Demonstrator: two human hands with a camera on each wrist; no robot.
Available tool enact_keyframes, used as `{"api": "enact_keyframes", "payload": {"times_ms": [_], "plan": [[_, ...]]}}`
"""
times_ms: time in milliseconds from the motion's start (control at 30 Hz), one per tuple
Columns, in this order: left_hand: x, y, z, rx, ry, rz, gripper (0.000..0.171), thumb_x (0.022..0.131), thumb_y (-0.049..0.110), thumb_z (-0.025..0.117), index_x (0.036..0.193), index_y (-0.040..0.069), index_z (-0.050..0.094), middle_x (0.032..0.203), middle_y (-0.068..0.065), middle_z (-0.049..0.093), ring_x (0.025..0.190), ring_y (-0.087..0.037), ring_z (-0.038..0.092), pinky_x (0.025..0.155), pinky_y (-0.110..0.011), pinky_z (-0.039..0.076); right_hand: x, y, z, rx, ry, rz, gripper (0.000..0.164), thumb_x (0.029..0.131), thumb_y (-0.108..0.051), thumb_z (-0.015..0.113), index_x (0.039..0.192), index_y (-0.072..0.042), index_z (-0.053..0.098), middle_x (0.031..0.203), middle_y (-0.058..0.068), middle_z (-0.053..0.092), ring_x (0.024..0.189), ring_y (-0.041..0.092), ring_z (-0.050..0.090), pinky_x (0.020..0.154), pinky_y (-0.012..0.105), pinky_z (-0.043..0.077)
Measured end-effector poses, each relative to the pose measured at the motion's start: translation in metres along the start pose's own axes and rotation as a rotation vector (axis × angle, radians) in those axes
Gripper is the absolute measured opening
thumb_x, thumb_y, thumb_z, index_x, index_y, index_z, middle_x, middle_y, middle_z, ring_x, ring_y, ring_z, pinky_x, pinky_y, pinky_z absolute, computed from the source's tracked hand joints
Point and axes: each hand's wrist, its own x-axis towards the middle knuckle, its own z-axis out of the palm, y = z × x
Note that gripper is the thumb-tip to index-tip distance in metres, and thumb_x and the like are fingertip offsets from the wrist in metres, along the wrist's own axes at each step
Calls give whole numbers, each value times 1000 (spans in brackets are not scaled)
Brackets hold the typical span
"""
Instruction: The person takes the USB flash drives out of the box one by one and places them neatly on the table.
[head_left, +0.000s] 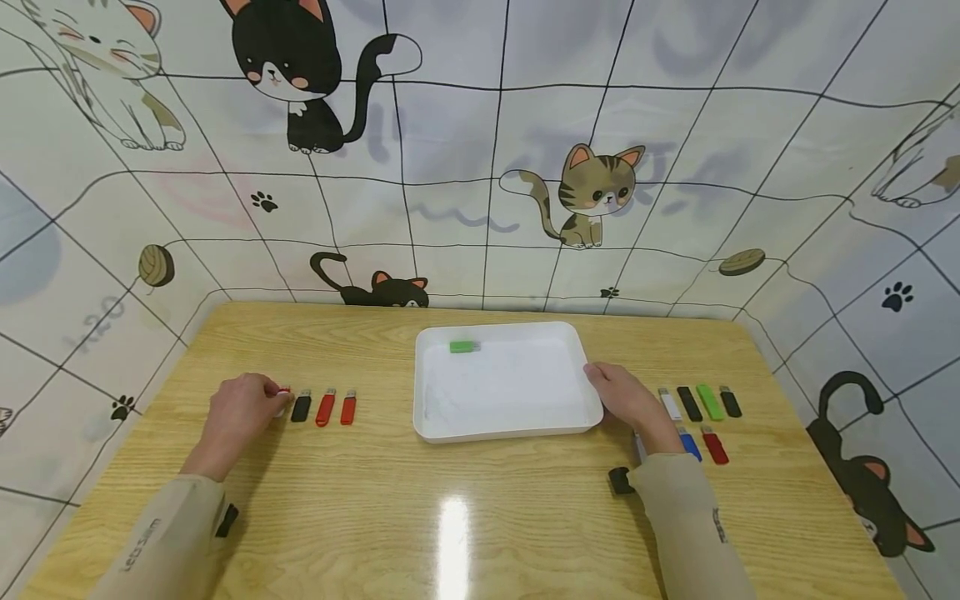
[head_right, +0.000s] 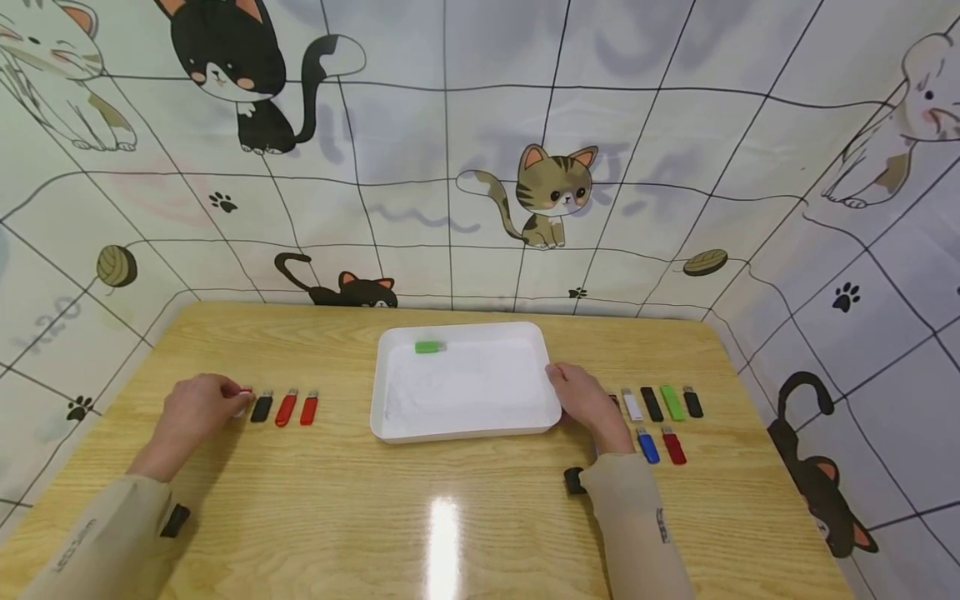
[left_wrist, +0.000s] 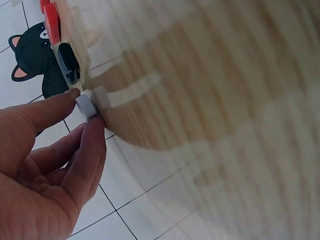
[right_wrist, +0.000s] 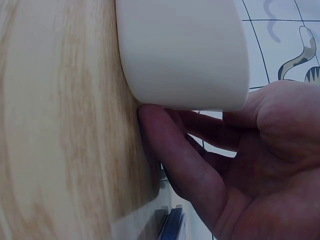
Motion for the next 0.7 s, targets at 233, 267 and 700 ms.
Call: {"api": "enact_keyframes", "payload": {"times_ms": [233, 267, 700], "plan": [[3, -2, 1, -3, -41, -18, 37, 90, 28, 63, 92, -7, 73, 84, -17, 69, 63, -21, 52, 49, -30, 40, -1, -1, 0, -2, -1, 10, 57, 106, -33, 28, 141, 9, 42, 127, 24, 55, 109, 31, 53, 99, 51, 40], [3, -2, 1, -5, -39, -18, 38, 90, 28, 62, 94, -8, 72, 86, -18, 69, 63, -21, 52, 49, -30, 41, -1, -1, 0, -3, 0, 11, 57, 106, -33, 28, 142, 9, 42, 129, 24, 54, 112, 32, 52, 101, 51, 38], [2, 46, -9, -50, 178, 191, 38, 91, 20, 58, 117, -8, 62, 110, -27, 59, 95, -43, 58, 76, -57, 48, 1, 0, 1, -11, -1, 16, 57, 106, -33, 27, 141, 10, 42, 128, 24, 55, 112, 32, 51, 101, 52, 38]]}}
